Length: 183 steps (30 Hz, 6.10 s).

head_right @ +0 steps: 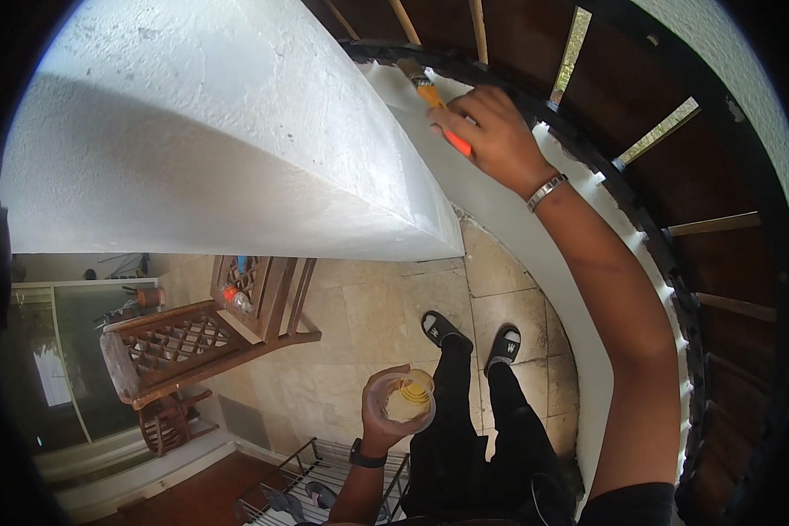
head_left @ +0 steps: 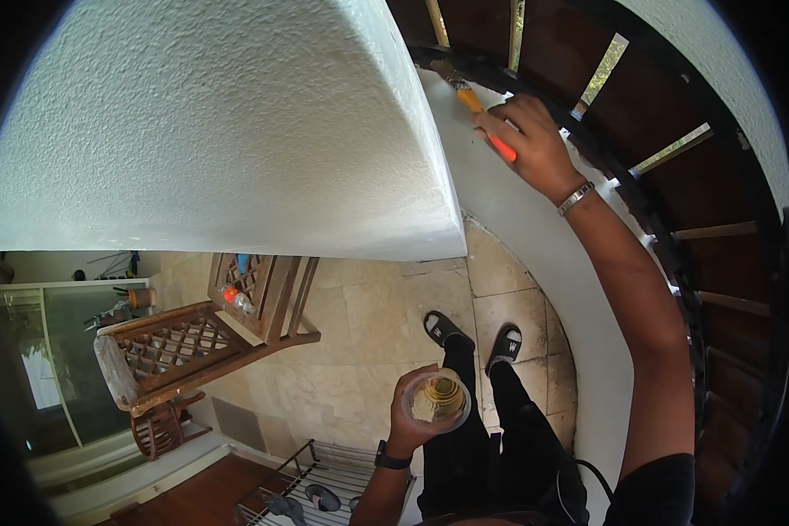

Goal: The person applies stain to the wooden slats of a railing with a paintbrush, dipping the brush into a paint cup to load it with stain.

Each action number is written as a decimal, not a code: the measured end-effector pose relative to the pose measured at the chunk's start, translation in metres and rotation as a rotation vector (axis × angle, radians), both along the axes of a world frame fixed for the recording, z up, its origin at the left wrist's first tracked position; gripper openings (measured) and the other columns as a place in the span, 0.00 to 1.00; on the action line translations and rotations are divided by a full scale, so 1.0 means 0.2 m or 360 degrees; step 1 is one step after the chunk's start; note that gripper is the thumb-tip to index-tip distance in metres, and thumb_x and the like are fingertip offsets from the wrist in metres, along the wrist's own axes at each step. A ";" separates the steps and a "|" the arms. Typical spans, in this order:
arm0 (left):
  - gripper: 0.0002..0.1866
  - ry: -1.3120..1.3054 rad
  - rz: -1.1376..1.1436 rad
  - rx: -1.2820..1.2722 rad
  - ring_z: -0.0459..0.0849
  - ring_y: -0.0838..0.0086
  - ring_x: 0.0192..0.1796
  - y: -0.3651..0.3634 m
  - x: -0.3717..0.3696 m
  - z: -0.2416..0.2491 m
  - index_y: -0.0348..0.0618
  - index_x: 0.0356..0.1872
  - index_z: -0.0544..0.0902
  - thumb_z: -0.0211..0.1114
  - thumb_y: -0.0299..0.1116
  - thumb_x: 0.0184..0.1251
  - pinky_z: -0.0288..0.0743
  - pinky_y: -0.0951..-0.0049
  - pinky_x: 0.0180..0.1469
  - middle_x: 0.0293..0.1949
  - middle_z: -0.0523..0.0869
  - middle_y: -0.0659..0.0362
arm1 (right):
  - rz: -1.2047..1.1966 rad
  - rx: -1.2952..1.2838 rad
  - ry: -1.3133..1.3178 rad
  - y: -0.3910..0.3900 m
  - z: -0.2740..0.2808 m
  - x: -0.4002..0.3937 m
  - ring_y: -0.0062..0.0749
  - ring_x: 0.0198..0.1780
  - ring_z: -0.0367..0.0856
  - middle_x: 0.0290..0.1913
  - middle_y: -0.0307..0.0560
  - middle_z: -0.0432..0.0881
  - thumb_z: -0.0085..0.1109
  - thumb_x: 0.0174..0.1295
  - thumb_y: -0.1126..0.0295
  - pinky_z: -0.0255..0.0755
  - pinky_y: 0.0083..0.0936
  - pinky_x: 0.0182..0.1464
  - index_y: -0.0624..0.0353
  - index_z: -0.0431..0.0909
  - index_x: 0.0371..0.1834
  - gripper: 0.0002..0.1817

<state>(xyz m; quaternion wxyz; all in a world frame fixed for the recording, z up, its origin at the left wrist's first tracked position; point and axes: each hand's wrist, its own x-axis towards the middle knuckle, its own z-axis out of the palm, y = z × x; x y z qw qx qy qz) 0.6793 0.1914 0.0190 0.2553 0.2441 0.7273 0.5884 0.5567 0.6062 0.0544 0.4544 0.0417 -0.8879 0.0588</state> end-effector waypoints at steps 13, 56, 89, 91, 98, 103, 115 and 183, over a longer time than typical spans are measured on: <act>0.43 -0.0015 -0.0028 -0.0032 0.79 0.61 0.63 0.01 0.00 -0.03 0.39 0.61 0.70 0.85 0.27 0.41 0.74 0.62 0.66 0.61 0.77 0.48 | -0.0661 -0.0091 -0.0097 -0.02 -0.30 0.11 0.34 0.40 0.80 0.34 0.39 0.81 0.68 0.59 0.70 0.69 0.34 0.45 0.51 0.82 0.46 0.12; 0.42 0.0287 -0.0106 -0.0108 0.79 0.60 0.62 -0.02 -0.12 0.19 0.37 0.59 0.71 0.84 0.25 0.38 0.75 0.61 0.65 0.60 0.77 0.46 | -0.0228 -0.0223 0.0035 0.17 0.13 0.06 0.43 0.43 0.81 0.41 0.43 0.85 0.69 0.60 0.67 0.73 0.38 0.52 0.51 0.82 0.50 0.14; 0.47 0.0591 0.0124 0.0008 0.80 0.63 0.61 -0.59 0.13 0.81 0.36 0.66 0.65 0.84 0.25 0.42 0.76 0.63 0.62 0.61 0.76 0.48 | -0.0790 -0.1550 -0.0594 -1.12 -0.23 2.02 0.43 0.36 0.83 0.34 0.54 0.85 0.60 0.70 0.66 0.76 0.34 0.45 0.65 0.83 0.42 0.11; 0.44 0.0579 0.0112 0.0078 0.80 0.64 0.60 -0.68 0.09 0.87 0.37 0.64 0.67 0.84 0.26 0.43 0.75 0.64 0.63 0.59 0.78 0.50 | -0.0936 -0.1854 -0.0606 -1.28 -0.19 2.09 0.33 0.34 0.84 0.32 0.52 0.85 0.58 0.72 0.63 0.76 0.28 0.42 0.67 0.83 0.42 0.15; 0.42 0.0696 0.0096 0.0163 0.82 0.64 0.58 -1.17 0.05 0.87 0.36 0.62 0.70 0.84 0.28 0.44 0.75 0.65 0.61 0.57 0.81 0.50 | -0.0633 -0.2241 0.0014 -1.69 0.14 1.71 0.23 0.37 0.84 0.36 0.44 0.85 0.58 0.73 0.62 0.76 0.21 0.44 0.70 0.80 0.49 0.17; 0.41 0.0577 -0.0067 -0.0023 0.82 0.63 0.59 -1.47 0.04 0.90 0.34 0.63 0.72 0.83 0.26 0.43 0.75 0.65 0.61 0.58 0.81 0.49 | -0.0266 -0.2169 0.0214 -2.13 0.76 1.55 0.26 0.38 0.84 0.38 0.46 0.85 0.56 0.74 0.66 0.77 0.23 0.47 0.69 0.80 0.50 0.15; 0.39 0.0798 0.0192 0.0009 0.82 0.54 0.56 -1.72 -0.06 1.00 0.37 0.60 0.76 0.84 0.31 0.42 0.76 0.61 0.58 0.54 0.81 0.49 | 0.0727 -0.1202 -0.0400 -2.68 1.30 1.16 0.35 0.31 0.78 0.30 0.41 0.83 0.66 0.61 0.76 0.72 0.30 0.37 0.58 0.80 0.37 0.05; 0.42 0.1028 -0.0644 0.0438 0.79 0.55 0.61 -0.79 -3.04 1.06 0.42 0.64 0.74 0.83 0.33 0.43 0.75 0.60 0.63 0.59 0.79 0.51 | -0.0248 -0.1844 0.0421 -2.43 1.08 -1.35 0.35 0.32 0.83 0.42 0.55 0.79 0.49 0.74 0.71 0.81 0.30 0.35 0.68 0.74 0.44 0.09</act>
